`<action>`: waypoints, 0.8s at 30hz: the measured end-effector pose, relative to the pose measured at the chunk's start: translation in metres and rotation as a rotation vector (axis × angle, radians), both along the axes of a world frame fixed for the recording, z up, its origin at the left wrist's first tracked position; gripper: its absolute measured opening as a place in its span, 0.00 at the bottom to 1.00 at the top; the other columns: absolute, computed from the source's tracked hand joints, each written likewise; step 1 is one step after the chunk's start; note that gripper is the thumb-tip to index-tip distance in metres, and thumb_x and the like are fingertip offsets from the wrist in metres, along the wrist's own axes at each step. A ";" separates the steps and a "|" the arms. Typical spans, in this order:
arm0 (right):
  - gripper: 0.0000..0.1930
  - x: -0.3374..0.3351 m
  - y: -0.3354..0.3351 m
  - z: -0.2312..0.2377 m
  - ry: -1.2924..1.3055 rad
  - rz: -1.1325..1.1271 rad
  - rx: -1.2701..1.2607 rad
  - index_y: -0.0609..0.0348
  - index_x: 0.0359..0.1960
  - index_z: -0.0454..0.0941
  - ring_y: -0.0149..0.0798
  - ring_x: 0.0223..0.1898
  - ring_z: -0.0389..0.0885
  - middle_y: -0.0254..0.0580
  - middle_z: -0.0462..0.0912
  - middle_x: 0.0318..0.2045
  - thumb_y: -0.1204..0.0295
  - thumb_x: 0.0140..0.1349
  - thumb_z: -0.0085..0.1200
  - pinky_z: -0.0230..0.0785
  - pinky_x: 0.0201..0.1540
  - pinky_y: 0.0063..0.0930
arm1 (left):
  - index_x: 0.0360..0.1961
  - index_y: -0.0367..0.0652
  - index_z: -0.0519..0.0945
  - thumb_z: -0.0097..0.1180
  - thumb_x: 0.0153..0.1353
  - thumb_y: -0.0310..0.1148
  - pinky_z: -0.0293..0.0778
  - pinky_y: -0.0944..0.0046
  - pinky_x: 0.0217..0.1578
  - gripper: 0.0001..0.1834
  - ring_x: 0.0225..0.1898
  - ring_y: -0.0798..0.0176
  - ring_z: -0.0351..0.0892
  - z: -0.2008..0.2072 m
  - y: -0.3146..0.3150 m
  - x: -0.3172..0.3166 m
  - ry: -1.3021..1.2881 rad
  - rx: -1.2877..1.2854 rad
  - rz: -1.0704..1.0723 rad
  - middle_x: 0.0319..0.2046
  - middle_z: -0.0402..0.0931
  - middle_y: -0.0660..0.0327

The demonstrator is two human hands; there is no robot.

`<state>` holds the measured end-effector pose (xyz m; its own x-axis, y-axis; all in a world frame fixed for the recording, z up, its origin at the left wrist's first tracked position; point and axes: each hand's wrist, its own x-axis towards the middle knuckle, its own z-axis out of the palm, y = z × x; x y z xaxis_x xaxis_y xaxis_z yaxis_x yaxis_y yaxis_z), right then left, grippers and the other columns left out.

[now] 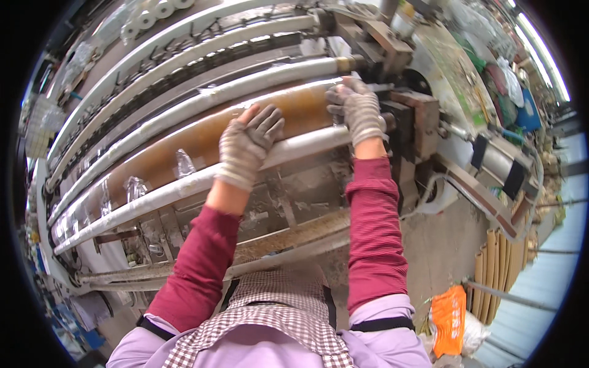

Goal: Operating an industrial machine and handling materials to manufacture plastic components.

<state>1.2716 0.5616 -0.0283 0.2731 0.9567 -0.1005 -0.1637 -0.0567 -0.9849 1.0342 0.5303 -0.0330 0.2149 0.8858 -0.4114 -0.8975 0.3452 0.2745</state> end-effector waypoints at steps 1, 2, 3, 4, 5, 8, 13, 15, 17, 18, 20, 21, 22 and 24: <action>0.18 -0.011 0.003 -0.004 -0.003 -0.071 0.190 0.61 0.55 0.68 0.41 0.40 0.83 0.47 0.78 0.46 0.74 0.63 0.53 0.79 0.40 0.30 | 0.55 0.40 0.64 0.50 0.65 0.33 0.74 0.46 0.49 0.19 0.54 0.44 0.72 0.001 0.009 0.002 0.106 0.057 0.063 0.52 0.71 0.46; 0.17 -0.029 0.003 -0.008 -0.190 -0.192 0.337 0.62 0.55 0.69 0.39 0.46 0.80 0.44 0.77 0.49 0.75 0.64 0.51 0.76 0.46 0.27 | 0.53 0.40 0.68 0.45 0.66 0.29 0.75 0.44 0.48 0.14 0.49 0.46 0.74 0.002 0.019 0.000 0.162 0.115 0.185 0.44 0.75 0.50; 0.15 -0.048 -0.008 -0.004 -0.584 -0.250 0.397 0.62 0.53 0.71 0.38 0.51 0.76 0.40 0.77 0.50 0.77 0.64 0.48 0.72 0.51 0.25 | 0.49 0.40 0.72 0.47 0.66 0.28 0.75 0.52 0.47 0.12 0.49 0.55 0.75 0.003 0.025 -0.013 0.441 0.241 0.258 0.42 0.76 0.57; 0.14 -0.076 -0.028 0.012 -0.558 -0.205 0.407 0.62 0.50 0.73 0.36 0.47 0.77 0.38 0.78 0.48 0.78 0.63 0.46 0.71 0.49 0.25 | 0.48 0.40 0.74 0.49 0.65 0.27 0.75 0.56 0.46 0.11 0.47 0.60 0.76 0.007 0.034 -0.026 0.683 0.465 0.323 0.41 0.77 0.59; 0.14 -0.100 -0.044 0.010 -0.458 -0.110 0.439 0.60 0.49 0.73 0.34 0.43 0.76 0.38 0.78 0.42 0.79 0.61 0.52 0.68 0.50 0.27 | 0.46 0.40 0.76 0.50 0.64 0.27 0.75 0.59 0.44 0.10 0.45 0.65 0.76 0.019 0.037 -0.049 0.946 0.680 0.389 0.40 0.77 0.62; 0.08 -0.154 -0.072 0.017 -0.848 0.312 0.684 0.56 0.34 0.78 0.47 0.43 0.76 0.43 0.79 0.37 0.78 0.50 0.57 0.67 0.50 0.39 | 0.42 0.43 0.80 0.51 0.63 0.37 0.72 0.53 0.43 0.13 0.39 0.49 0.80 0.024 0.073 -0.091 2.323 0.949 0.140 0.35 0.81 0.52; 0.06 -0.169 -0.064 0.023 -0.723 0.271 0.425 0.61 0.34 0.81 0.39 0.45 0.77 0.43 0.81 0.38 0.76 0.56 0.55 0.65 0.51 0.34 | 0.51 0.40 0.77 0.26 0.68 0.57 0.65 0.50 0.56 0.35 0.54 0.45 0.74 0.026 0.119 -0.103 2.248 0.725 -0.884 0.50 0.76 0.48; 0.06 -0.137 -0.071 0.038 -1.057 -0.015 0.594 0.65 0.33 0.79 0.44 0.45 0.77 0.48 0.79 0.41 0.80 0.53 0.55 0.68 0.51 0.33 | 0.50 0.39 0.78 0.26 0.66 0.61 0.64 0.53 0.58 0.38 0.56 0.47 0.73 0.037 0.123 -0.096 2.191 0.550 -0.931 0.50 0.77 0.49; 0.04 -0.066 -0.068 0.013 -0.992 -0.179 0.455 0.64 0.31 0.78 0.43 0.41 0.77 0.46 0.79 0.37 0.78 0.53 0.56 0.69 0.47 0.33 | 0.51 0.40 0.78 0.26 0.67 0.60 0.64 0.53 0.58 0.38 0.58 0.48 0.71 0.042 0.127 -0.086 2.145 0.619 -0.948 0.53 0.75 0.50; 0.03 -0.037 -0.060 0.005 -1.145 -0.074 0.434 0.63 0.29 0.78 0.43 0.37 0.76 0.45 0.78 0.34 0.78 0.53 0.57 0.69 0.44 0.34 | 0.55 0.41 0.75 0.28 0.66 0.60 0.62 0.53 0.60 0.37 0.60 0.49 0.69 0.045 0.132 -0.075 2.097 0.634 -1.000 0.56 0.72 0.50; 0.03 -0.039 -0.052 -0.004 -1.238 -0.006 0.417 0.61 0.28 0.76 0.41 0.31 0.74 0.42 0.76 0.27 0.76 0.54 0.58 0.67 0.37 0.34 | 0.59 0.45 0.72 0.32 0.64 0.61 0.62 0.52 0.60 0.36 0.61 0.49 0.67 0.039 0.136 -0.074 2.081 0.549 -1.049 0.60 0.68 0.51; 0.04 -0.070 -0.041 0.000 -1.117 0.010 0.461 0.61 0.28 0.76 0.40 0.31 0.74 0.41 0.76 0.26 0.76 0.54 0.58 0.67 0.37 0.33 | 0.57 0.46 0.74 0.33 0.64 0.60 0.65 0.51 0.58 0.34 0.59 0.48 0.70 0.022 0.142 -0.105 2.168 0.602 -0.995 0.58 0.70 0.51; 0.04 -0.084 -0.032 -0.003 -1.008 0.078 0.440 0.61 0.29 0.76 0.38 0.33 0.75 0.39 0.77 0.28 0.76 0.54 0.58 0.67 0.38 0.30 | 0.54 0.46 0.75 0.38 0.64 0.57 0.69 0.49 0.53 0.30 0.55 0.47 0.73 0.028 0.125 -0.130 2.271 0.804 -0.872 0.54 0.74 0.53; 0.03 -0.072 -0.028 0.001 -0.797 0.044 0.482 0.61 0.33 0.77 0.31 0.36 0.76 0.37 0.79 0.32 0.77 0.58 0.54 0.68 0.41 0.24 | 0.52 0.48 0.76 0.43 0.65 0.52 0.69 0.45 0.50 0.23 0.52 0.47 0.74 0.022 0.139 -0.128 2.453 0.526 -0.441 0.48 0.78 0.58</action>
<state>1.1994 0.5339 -0.0277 0.0528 0.8576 0.5116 0.5631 0.3975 -0.7245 0.9065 0.6693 -0.0107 0.0514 0.9985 0.0207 0.9626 -0.0550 0.2652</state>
